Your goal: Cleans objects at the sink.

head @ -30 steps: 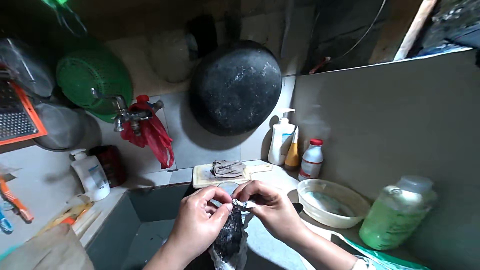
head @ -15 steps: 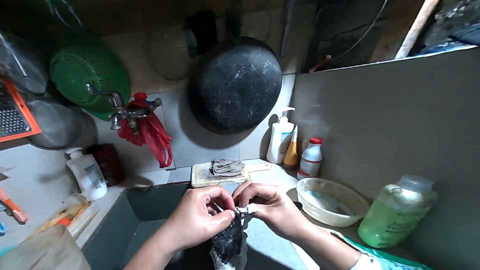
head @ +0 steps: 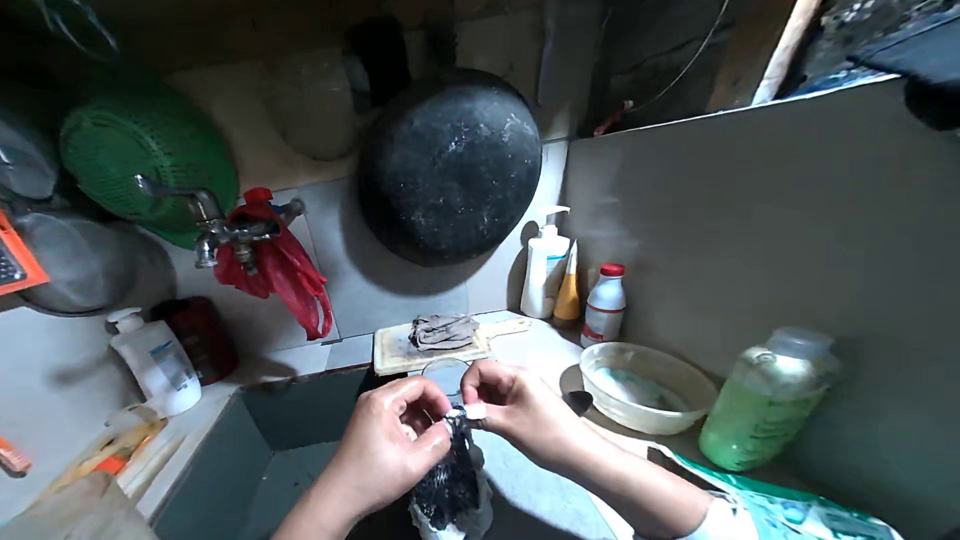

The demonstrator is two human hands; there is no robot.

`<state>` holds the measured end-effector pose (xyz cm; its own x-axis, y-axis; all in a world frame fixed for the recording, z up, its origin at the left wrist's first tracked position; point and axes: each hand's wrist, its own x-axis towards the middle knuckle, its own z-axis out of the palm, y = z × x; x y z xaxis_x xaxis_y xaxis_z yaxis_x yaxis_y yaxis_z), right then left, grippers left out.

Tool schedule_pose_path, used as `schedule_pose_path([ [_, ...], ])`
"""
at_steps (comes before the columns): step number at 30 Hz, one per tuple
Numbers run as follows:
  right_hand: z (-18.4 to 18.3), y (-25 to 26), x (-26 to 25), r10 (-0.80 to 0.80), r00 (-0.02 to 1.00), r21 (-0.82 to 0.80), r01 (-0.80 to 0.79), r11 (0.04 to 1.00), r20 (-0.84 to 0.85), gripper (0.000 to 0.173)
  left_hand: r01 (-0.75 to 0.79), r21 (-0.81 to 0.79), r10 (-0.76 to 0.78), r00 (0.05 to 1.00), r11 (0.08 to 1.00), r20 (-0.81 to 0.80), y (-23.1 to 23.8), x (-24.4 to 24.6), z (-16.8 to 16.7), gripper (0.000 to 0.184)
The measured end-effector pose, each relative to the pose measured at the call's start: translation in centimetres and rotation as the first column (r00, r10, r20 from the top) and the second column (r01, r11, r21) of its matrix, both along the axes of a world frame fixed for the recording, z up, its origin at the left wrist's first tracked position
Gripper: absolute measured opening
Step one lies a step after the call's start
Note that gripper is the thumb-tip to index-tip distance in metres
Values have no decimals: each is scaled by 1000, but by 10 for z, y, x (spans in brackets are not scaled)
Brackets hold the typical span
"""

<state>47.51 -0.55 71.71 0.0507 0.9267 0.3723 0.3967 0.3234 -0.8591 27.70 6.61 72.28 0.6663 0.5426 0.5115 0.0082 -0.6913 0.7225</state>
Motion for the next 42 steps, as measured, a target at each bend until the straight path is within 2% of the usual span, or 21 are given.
schedule_pose_path([
  [3, 4, -13, -6, -20, 999, -109, 24, 994, 39, 5, -152, 22, 152, 988, 988, 8, -6, 6, -6, 10],
  [7, -2, -28, -6, -82, 992, -110, 72, 991, -93, 10, -286, 197, 292, 956, 938, -3, -14, 11, -9, 11],
  [9, -10, -33, -8, -125, 990, 1, 125, 992, -58, 15, -308, 275, 323, 946, 910, -8, -17, 13, -11, 12],
  [12, -23, -34, -13, -237, 966, 283, 200, 938, 104, 16, -339, 370, 364, 931, 865, 2, -20, 17, -14, 12],
  [13, -25, -34, -14, -270, 951, 321, 211, 923, 153, 17, -348, 394, 374, 927, 850, 13, -21, 18, -16, 11],
  [19, -27, -32, -15, -356, 889, 321, 260, 911, 290, 20, -329, 454, 385, 922, 828, -33, -27, 20, -17, 12],
  [25, -15, -38, -16, -304, 874, 275, 208, 939, 378, 21, -281, 411, 348, 932, 867, -97, -32, 19, -12, 13],
  [29, -16, -35, -14, -317, 879, 276, 225, 934, 356, 20, -193, 358, 233, 970, 913, -72, -31, 17, -12, 14],
  [30, -15, -36, -13, -284, 910, 223, 222, 949, 303, 19, -146, 305, 176, 982, 941, -71, -30, 16, -11, 14],
  [32, -6, -39, -10, -156, 980, 14, 155, 988, 121, 16, -42, 156, 54, 996, 987, -70, -26, 13, -9, 15],
  [34, -3, -39, -5, -59, 995, -140, 46, 989, -86, 13, 64, -13, -64, 997, 998, -53, -19, 10, -9, 13],
  [37, -7, -40, -3, -33, 963, -181, -16, 983, -266, 10, 100, -144, -107, 993, 985, -41, -11, 6, -11, 11],
  [39, -9, -42, -2, -84, 971, -153, 50, 987, -223, 10, 51, -162, -59, 997, 985, -45, -10, 7, -14, 9],
  [42, -10, -43, -4, -159, 986, -57, 156, 986, -48, 12, -37, -129, 32, 998, 991, -46, -13, 9, -18, 9],
])
